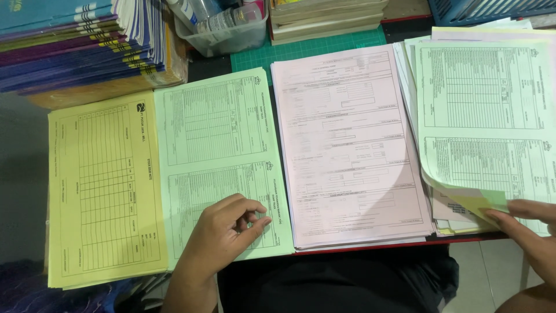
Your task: Sort and review various colored paper forms within a large binder
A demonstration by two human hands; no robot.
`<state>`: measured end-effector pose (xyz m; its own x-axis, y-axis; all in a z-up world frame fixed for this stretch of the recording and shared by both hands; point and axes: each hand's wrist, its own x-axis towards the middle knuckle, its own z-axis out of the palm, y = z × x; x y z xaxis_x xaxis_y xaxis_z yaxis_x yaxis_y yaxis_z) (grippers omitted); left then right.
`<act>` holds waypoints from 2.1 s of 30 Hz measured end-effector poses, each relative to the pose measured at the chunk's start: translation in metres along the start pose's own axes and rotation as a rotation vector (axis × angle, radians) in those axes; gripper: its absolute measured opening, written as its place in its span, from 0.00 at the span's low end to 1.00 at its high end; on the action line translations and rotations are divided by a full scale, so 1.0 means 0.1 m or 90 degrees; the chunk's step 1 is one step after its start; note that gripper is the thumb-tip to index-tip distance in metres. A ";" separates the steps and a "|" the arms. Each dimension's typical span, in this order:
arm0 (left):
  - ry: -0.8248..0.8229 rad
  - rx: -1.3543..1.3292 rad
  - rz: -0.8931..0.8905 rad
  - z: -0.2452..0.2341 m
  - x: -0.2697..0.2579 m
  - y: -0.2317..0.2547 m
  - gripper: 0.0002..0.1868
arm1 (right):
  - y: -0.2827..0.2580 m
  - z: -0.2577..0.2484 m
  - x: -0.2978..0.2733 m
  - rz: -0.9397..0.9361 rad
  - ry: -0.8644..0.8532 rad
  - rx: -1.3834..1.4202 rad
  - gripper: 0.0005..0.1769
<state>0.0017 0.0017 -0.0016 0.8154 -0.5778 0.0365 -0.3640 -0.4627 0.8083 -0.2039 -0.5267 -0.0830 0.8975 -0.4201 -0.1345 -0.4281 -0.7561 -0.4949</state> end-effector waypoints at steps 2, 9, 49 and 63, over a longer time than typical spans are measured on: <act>0.002 -0.001 0.008 0.01 0.00 -0.01 0.06 | 0.41 0.04 -0.03 -0.149 -0.017 -0.266 0.29; -0.002 0.001 0.010 0.00 0.00 0.00 0.06 | 1.17 0.39 0.21 -0.186 -0.065 -0.099 0.24; 0.125 0.170 -0.034 -0.89 -0.82 -0.11 0.24 | -3.06 0.67 0.12 -0.771 -0.037 0.067 0.12; 0.098 0.211 -0.136 -0.95 -0.92 -0.06 0.24 | -3.00 0.74 0.13 -0.758 -0.038 0.051 0.10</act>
<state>-0.0283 0.1215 0.0462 0.9370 -0.3492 -0.0039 -0.2836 -0.7672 0.5753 -0.0563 -0.2683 0.0004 0.7306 0.5492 0.4056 0.6816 -0.6206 -0.3876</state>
